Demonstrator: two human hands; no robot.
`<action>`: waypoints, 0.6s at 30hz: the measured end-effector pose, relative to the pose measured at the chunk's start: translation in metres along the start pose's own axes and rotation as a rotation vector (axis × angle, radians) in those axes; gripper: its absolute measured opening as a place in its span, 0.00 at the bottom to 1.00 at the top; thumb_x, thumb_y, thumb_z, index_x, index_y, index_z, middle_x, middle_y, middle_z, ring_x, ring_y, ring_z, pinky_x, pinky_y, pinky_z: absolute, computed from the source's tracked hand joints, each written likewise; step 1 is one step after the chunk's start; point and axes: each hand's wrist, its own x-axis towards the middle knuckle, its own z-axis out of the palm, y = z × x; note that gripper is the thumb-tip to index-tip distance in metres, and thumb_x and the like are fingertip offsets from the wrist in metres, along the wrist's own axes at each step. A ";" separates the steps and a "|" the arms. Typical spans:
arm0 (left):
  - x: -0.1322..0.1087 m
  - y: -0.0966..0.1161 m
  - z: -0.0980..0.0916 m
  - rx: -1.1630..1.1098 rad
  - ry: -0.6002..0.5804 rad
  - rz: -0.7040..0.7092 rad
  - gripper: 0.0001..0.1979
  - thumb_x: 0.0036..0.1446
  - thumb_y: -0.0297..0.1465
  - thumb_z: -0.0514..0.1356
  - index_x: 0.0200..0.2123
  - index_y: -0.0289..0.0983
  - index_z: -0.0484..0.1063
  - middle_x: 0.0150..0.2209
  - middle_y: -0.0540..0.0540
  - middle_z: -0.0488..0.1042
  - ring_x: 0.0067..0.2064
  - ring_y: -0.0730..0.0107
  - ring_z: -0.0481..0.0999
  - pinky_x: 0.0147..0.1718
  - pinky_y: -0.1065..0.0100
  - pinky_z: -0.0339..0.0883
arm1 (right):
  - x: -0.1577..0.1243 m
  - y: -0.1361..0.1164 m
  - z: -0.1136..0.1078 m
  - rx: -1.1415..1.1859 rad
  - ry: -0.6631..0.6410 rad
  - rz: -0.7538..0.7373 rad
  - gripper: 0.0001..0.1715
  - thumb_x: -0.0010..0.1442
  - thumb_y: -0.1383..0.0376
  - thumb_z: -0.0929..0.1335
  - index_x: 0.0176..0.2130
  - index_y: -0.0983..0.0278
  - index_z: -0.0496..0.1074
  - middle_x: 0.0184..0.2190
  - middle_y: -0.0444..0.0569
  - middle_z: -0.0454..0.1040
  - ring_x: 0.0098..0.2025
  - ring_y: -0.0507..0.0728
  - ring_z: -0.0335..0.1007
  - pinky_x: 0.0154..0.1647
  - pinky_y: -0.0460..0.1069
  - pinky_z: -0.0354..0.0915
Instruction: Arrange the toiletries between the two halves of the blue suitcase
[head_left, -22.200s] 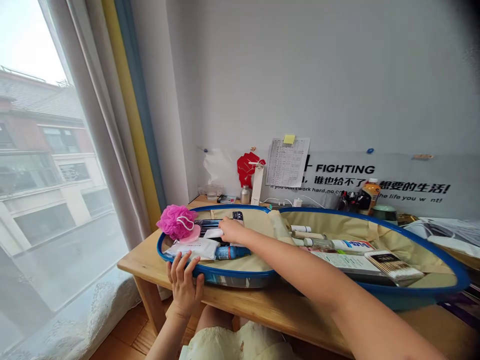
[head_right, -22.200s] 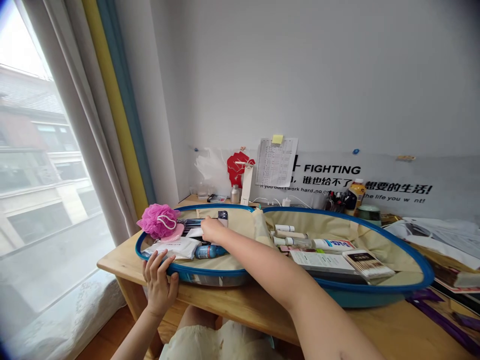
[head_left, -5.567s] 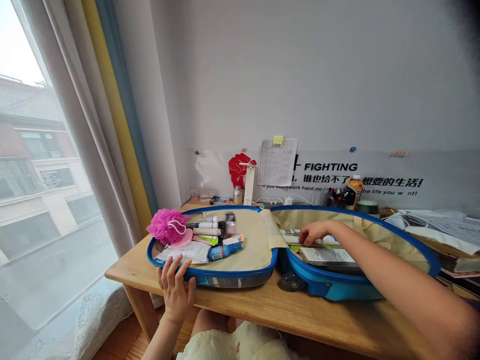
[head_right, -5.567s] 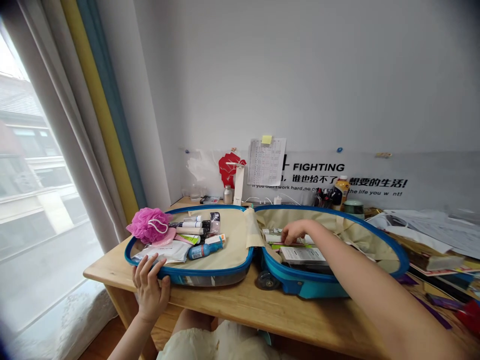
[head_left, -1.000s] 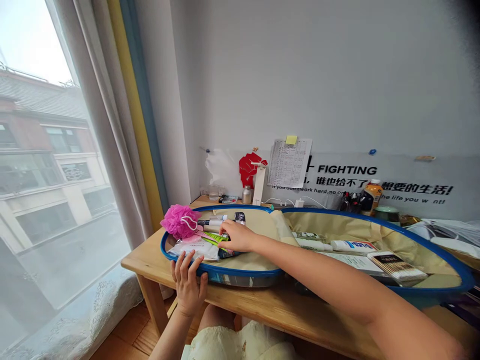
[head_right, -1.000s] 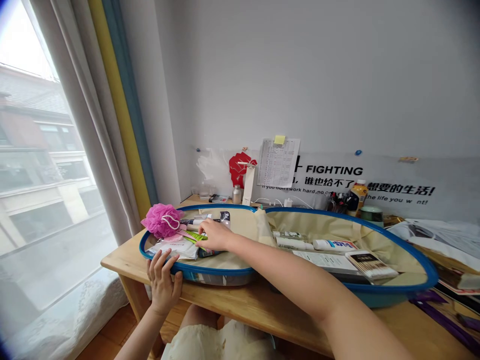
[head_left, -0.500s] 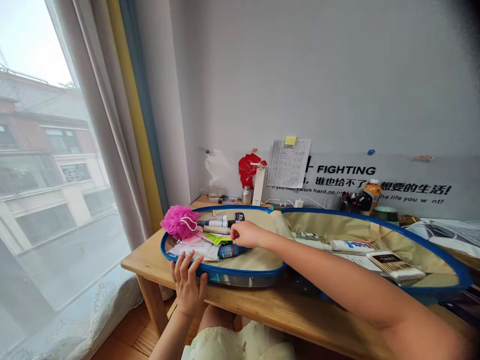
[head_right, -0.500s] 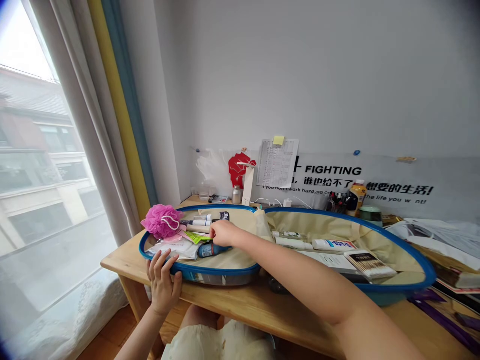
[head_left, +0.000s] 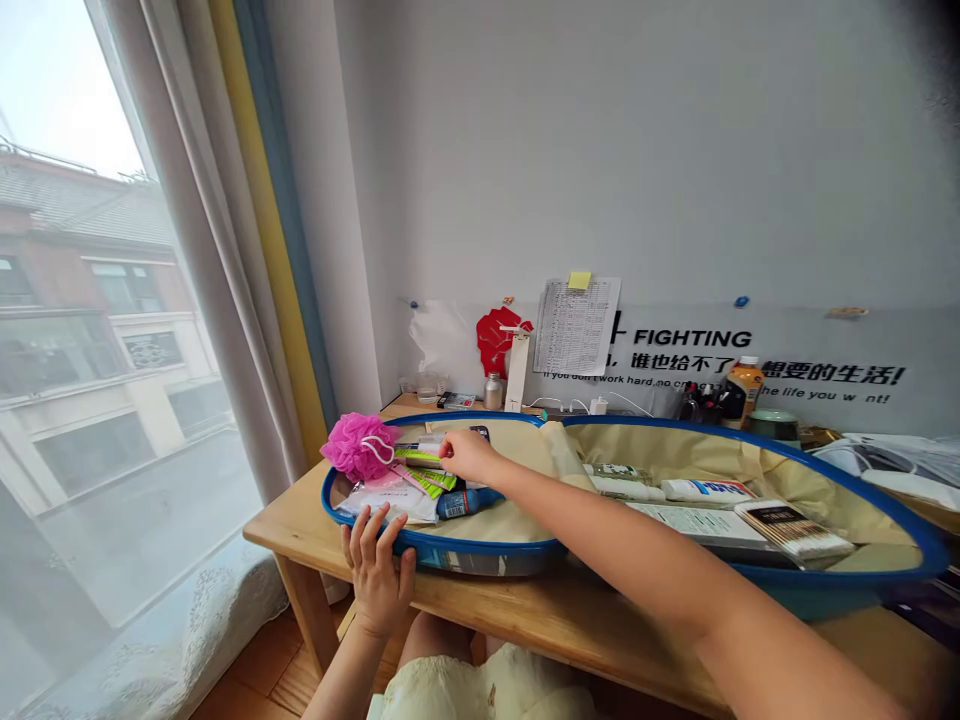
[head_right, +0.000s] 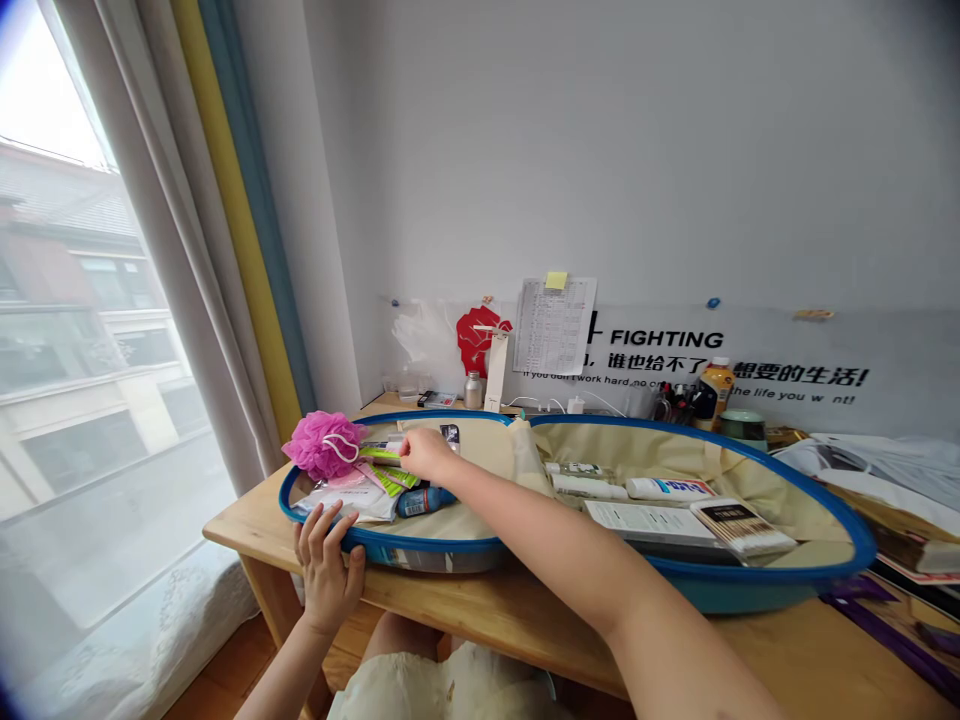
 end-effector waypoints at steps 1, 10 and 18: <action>0.000 0.000 0.000 -0.003 0.002 0.005 0.17 0.62 0.31 0.50 0.54 0.39 0.64 0.55 0.38 0.65 0.67 0.54 0.52 0.65 0.45 0.38 | 0.002 -0.004 0.007 0.009 0.001 -0.003 0.14 0.61 0.57 0.67 0.39 0.65 0.73 0.41 0.48 0.74 0.44 0.54 0.70 0.48 0.54 0.67; -0.002 -0.001 0.001 -0.013 0.000 -0.009 0.19 0.61 0.31 0.51 0.56 0.40 0.64 0.58 0.39 0.64 0.67 0.54 0.52 0.65 0.46 0.39 | -0.005 -0.004 0.005 0.077 0.047 -0.042 0.05 0.54 0.62 0.70 0.28 0.60 0.76 0.38 0.48 0.76 0.42 0.59 0.72 0.44 0.53 0.65; -0.004 -0.003 0.004 -0.012 0.015 -0.016 0.19 0.61 0.32 0.51 0.55 0.40 0.64 0.56 0.39 0.66 0.66 0.53 0.54 0.64 0.46 0.39 | -0.034 0.116 -0.105 0.082 0.113 0.093 0.23 0.61 0.50 0.64 0.41 0.66 0.72 0.33 0.47 0.75 0.35 0.51 0.72 0.41 0.52 0.68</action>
